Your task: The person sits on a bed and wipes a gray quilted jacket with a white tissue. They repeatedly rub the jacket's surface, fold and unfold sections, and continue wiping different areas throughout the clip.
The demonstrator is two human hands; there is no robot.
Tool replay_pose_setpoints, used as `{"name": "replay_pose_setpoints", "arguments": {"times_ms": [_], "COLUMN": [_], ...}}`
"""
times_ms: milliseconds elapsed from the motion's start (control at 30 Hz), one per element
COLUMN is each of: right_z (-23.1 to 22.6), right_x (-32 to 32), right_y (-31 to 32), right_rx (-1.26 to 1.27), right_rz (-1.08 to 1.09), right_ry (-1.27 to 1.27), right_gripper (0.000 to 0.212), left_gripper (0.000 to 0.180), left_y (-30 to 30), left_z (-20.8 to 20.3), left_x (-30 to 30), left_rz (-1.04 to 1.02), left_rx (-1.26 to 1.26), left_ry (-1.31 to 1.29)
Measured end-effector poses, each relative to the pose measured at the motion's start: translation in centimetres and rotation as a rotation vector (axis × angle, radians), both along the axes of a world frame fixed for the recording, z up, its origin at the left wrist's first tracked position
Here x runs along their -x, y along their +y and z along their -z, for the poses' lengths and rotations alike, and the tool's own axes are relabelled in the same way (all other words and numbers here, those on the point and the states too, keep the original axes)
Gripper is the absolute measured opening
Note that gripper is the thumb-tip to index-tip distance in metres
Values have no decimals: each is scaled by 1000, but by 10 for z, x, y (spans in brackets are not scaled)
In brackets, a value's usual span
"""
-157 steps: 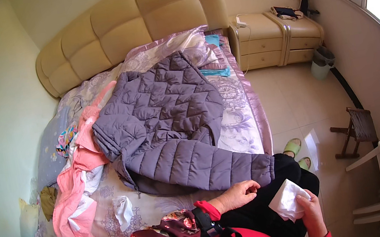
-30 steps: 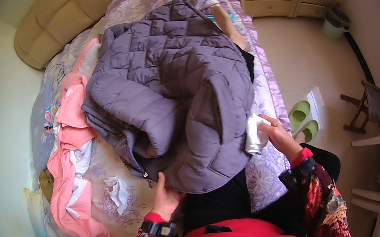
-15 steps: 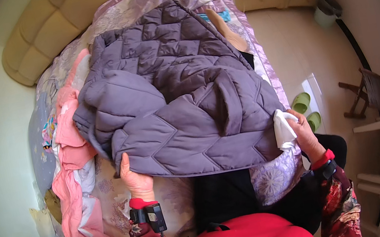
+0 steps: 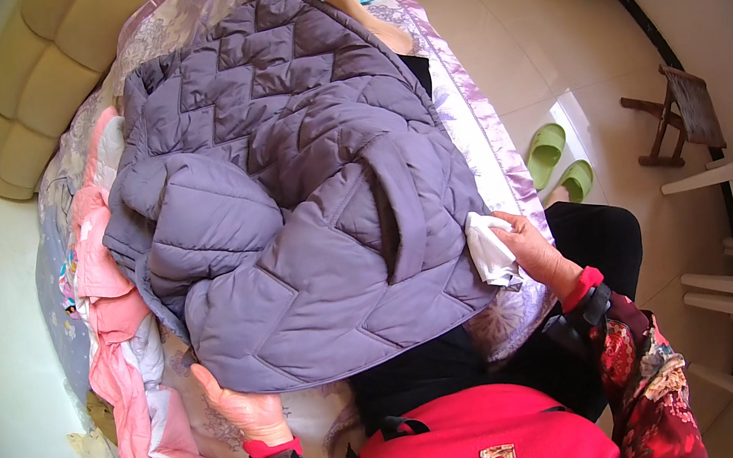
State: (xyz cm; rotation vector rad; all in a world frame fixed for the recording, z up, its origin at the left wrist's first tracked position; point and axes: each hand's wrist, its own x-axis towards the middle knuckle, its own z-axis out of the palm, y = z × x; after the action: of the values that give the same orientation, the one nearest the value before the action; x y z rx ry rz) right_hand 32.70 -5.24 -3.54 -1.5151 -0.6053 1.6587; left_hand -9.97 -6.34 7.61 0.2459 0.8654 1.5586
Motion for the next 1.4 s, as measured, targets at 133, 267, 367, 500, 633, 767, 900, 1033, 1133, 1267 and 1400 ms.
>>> {"name": "replay_pose_setpoints", "arguments": {"times_ms": [133,267,367,500,633,767,900,1033,1133,1267,1400], "right_z": [-12,-16,-5,-18,-17,-14,-20,-70,-106,-114,-76], "right_x": [5,15,12,10,9,-2,-14,3,47,111,122], "right_y": [-6,-14,-19,-17,-15,-17,-14,-15,-9,-19,-23], "right_rx": [-81,-66,-78,-83,-101,-116,-269,-643,-1173,-1431,-1382], "right_rz": [-68,-164,-134,-42,-46,-39,270,273,-37,-687,-869], "right_ry": [188,267,291,310,354,73,-122,-608,-720,-761,-791], "right_gripper": [32,26,27,24,23,24,21,14,37,53,58], "left_gripper": [85,86,78,69,67,70,72,70,66,55,52], "left_y": [-24,-50,-37,-37,-36,-33,-35,-41,-40,-43,-45], "left_z": [1,6,-16,-22,-23,-16,-11,5,7,25,31], "left_x": [-32,-71,-94,-79,-77,-77,-77,-77,-89,-91,-92], "left_rz": [76,355,396,400,403,423,443,522,592,680,641], "left_rx": [36,20,162,149,144,145,137,90,161,163,151], "left_ry": [-8,-3,-107,-168,-173,-148,-201,-149,-61,-80,-94]}}
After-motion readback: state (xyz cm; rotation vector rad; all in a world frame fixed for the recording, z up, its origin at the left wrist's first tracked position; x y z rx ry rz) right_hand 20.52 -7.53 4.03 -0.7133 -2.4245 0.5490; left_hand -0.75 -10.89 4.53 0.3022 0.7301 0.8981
